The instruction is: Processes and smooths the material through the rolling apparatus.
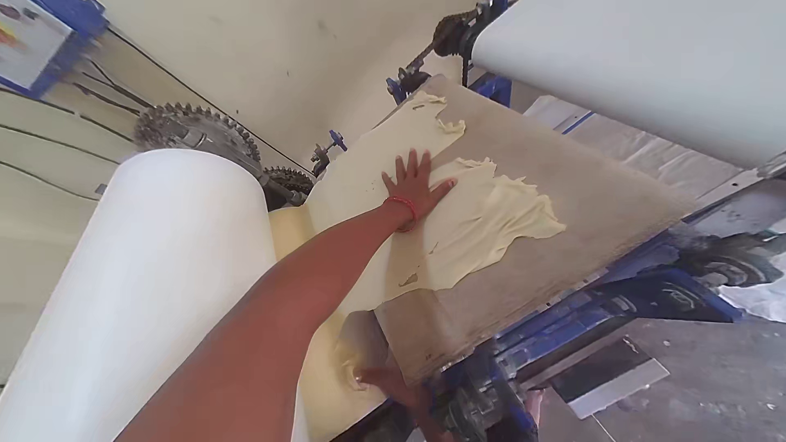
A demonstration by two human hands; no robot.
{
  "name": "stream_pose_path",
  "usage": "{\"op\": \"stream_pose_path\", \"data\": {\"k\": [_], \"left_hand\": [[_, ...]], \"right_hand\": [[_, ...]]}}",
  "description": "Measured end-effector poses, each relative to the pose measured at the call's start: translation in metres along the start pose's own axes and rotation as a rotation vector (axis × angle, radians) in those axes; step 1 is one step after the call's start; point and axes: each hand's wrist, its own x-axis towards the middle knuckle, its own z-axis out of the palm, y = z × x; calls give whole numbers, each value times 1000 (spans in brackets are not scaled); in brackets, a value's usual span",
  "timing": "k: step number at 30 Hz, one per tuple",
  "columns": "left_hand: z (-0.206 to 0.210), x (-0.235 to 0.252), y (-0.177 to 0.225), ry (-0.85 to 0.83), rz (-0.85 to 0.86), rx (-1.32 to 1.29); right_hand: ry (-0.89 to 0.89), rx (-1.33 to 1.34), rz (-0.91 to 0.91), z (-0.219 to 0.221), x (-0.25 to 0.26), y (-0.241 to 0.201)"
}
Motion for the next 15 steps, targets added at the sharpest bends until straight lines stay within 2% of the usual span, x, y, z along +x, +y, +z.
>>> {"op": "stream_pose_path", "data": {"k": [1,3,4,5,8,10,12,15], "left_hand": [[1,3,3,1,2,-1],[1,9,10,21,8,-5],[2,12,13,32,8,-7],[2,15,15,42,8,-7],[6,21,23,53,13,-8],[4,27,30,62,16,-9],[0,33,35,57,26,-36],[-5,38,42,22,37,-84]], "right_hand": [[-94,-37,-52,-2,6,10],[-81,-62,-370,6,10,17],[-73,9,-386,9,4,-2],[-89,22,-354,12,-2,-20],[-263,-299,-187,17,-22,-61],[-326,-194,-287,24,-26,-69],[-270,37,-275,29,-28,-67],[-65,73,-86,19,-11,-52]]}}
